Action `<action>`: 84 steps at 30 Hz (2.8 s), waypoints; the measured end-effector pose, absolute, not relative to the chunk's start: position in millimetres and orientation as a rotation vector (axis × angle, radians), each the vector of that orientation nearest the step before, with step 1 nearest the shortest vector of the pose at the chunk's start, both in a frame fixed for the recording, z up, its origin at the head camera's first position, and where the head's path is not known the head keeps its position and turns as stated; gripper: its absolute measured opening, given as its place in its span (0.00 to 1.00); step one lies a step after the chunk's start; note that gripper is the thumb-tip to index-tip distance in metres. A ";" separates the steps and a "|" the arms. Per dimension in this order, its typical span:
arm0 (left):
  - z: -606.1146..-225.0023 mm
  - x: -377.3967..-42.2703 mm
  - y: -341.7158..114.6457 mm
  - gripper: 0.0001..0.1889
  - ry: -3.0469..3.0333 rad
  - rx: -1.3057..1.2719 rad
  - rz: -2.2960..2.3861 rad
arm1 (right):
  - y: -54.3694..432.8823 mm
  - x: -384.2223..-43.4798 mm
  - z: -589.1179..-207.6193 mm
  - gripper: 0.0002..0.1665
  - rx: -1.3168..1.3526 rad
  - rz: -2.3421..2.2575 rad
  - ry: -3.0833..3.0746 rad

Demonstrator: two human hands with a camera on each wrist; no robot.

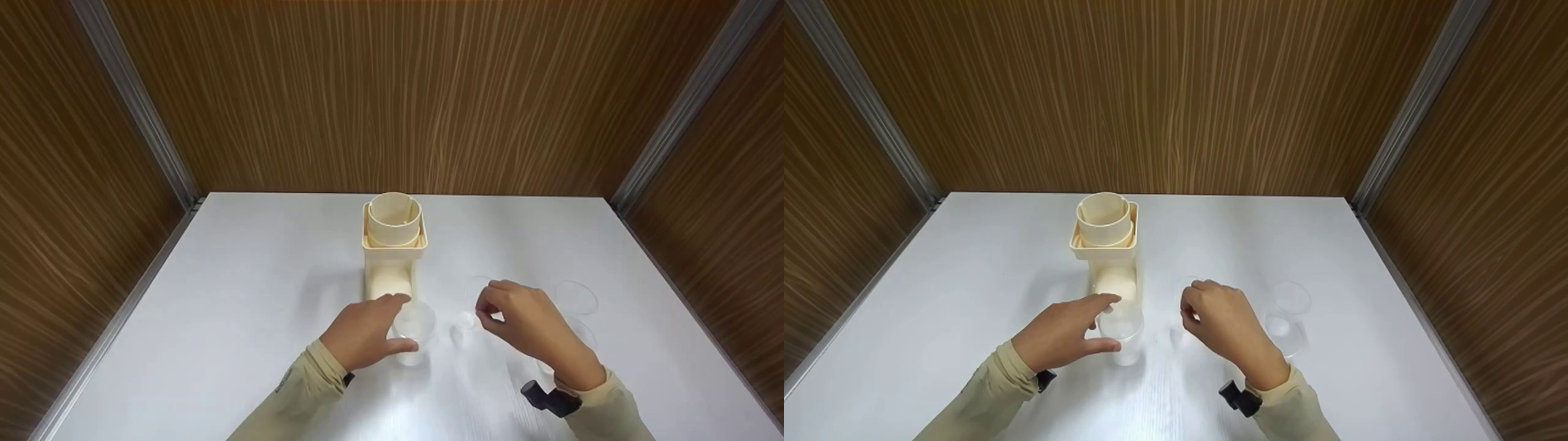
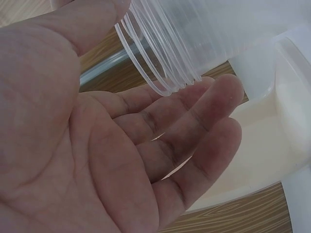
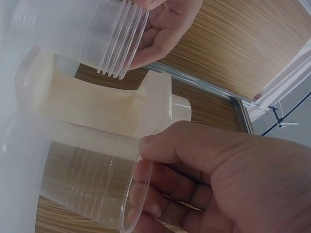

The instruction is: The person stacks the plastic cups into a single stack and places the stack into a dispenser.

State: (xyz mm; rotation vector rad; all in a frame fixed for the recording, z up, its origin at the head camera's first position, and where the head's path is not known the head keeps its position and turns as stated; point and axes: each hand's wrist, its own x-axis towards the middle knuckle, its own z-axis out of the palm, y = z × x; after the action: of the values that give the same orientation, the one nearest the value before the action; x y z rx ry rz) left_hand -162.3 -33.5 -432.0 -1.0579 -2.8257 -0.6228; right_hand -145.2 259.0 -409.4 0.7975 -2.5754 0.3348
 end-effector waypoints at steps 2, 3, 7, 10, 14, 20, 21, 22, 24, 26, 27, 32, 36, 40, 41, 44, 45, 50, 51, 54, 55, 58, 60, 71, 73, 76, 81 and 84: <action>-431.9 -162.5 -33.6 0.38 -2.823 -1.057 -0.623 | 258.9 -145.6 -409.3 0.15 0.800 0.344 -2.573; -431.6 -162.7 -33.6 0.39 -2.824 -1.057 -0.625 | 259.0 -145.8 -409.3 0.15 0.801 0.350 -2.572; -431.0 -163.6 -33.5 0.38 -2.821 -1.065 -0.620 | 259.5 -146.6 -409.4 0.15 0.805 0.364 -2.561; -430.6 -163.9 -33.5 0.38 -2.826 -1.065 -0.626 | 259.8 -147.7 -409.6 0.15 0.815 0.364 -2.547; -429.9 -163.5 -33.4 0.39 -2.845 -1.054 -0.632 | 260.0 -149.6 -409.6 0.15 0.848 0.361 -2.522; -430.2 -163.9 -32.8 0.39 -2.852 -1.047 -0.625 | 259.4 -150.8 -409.3 0.16 0.882 0.364 -2.479; -430.0 -163.9 -32.7 0.39 -2.851 -1.046 -0.627 | 259.3 -150.8 -409.4 0.16 0.883 0.366 -2.475; -430.0 -163.8 -32.7 0.39 -2.851 -1.045 -0.625 | 259.2 -150.8 -409.4 0.16 0.884 0.366 -2.471; -430.3 -163.5 -32.7 0.39 -2.850 -1.048 -0.626 | 259.1 -150.9 -409.3 0.16 0.885 0.367 -2.463; -430.2 -163.2 -32.8 0.39 -2.850 -1.051 -0.629 | 258.9 -151.1 -409.0 0.16 0.885 0.367 -2.461; -430.2 -163.0 -32.8 0.39 -2.849 -1.053 -0.629 | 258.8 -151.2 -408.9 0.16 0.883 0.364 -2.461; -430.1 -163.2 -33.1 0.38 -2.839 -1.059 -0.630 | 258.6 -151.3 -408.9 0.16 0.863 0.352 -2.482; -430.5 -163.8 -33.3 0.38 -2.830 -1.063 -0.626 | 258.3 -151.3 -408.8 0.15 0.851 0.347 -2.492; -431.1 -163.7 -33.8 0.38 -2.821 -1.067 -0.610 | 257.9 -151.4 -408.2 0.15 0.846 0.343 -2.491; -430.8 -163.5 -33.9 0.38 -2.821 -1.067 -0.608 | 257.8 -151.5 -408.1 0.15 0.845 0.343 -2.492; -430.8 -163.0 -33.7 0.38 -2.818 -1.067 -0.607 | 257.6 -151.8 -407.8 0.15 0.846 0.343 -2.479; -431.0 -162.9 -33.6 0.38 -2.819 -1.067 -0.609 | 257.5 -151.8 -407.7 0.15 0.846 0.341 -2.474; -430.8 -162.8 -33.2 0.38 -2.829 -1.064 -0.614 | 257.0 -151.8 -407.5 0.15 0.835 0.337 -2.435; -430.9 -162.9 -33.2 0.38 -2.830 -1.064 -0.613 | 256.8 -151.7 -407.4 0.15 0.832 0.337 -2.428; -430.8 -163.1 -33.5 0.38 -2.830 -1.065 -0.616 | 257.0 -151.1 -407.2 0.15 0.830 0.338 -2.400; -431.0 -163.3 -33.6 0.38 -2.828 -1.067 -0.616 | 257.1 -151.0 -407.1 0.15 0.830 0.339 -2.389; -431.0 -163.3 -33.9 0.39 -2.832 -1.066 -0.616 | 257.6 -150.8 -406.7 0.15 0.832 0.345 -2.362; -430.8 -163.1 -33.9 0.39 -2.836 -1.065 -0.617 | 257.8 -151.0 -406.4 0.15 0.827 0.351 -2.350; -431.0 -164.1 -33.2 0.39 -2.852 -1.057 -0.628 | 257.9 -151.1 -406.0 0.14 0.809 0.380 -2.297; -431.2 -164.1 -32.8 0.39 -2.863 -1.052 -0.628 | 257.9 -151.2 -406.2 0.14 0.812 0.383 -2.285; -431.5 -163.8 -31.7 0.38 -2.888 -1.039 -0.622 | 258.3 -151.1 -406.5 0.14 0.819 0.388 -2.262; -430.3 -164.7 -28.7 0.38 -2.863 -1.037 -0.561 | 259.9 -151.2 -404.2 0.10 0.799 0.423 -2.242; -429.7 -164.8 -27.4 0.39 -2.828 -1.044 -0.529 | 261.2 -151.8 -402.5 0.09 0.777 0.435 -2.235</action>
State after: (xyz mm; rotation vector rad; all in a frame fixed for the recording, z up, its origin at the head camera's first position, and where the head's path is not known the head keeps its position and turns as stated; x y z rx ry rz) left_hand -164.8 -27.4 -429.7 -1.0436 -2.8278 -0.5285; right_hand -151.8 261.2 -402.5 0.7767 -2.2352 0.4348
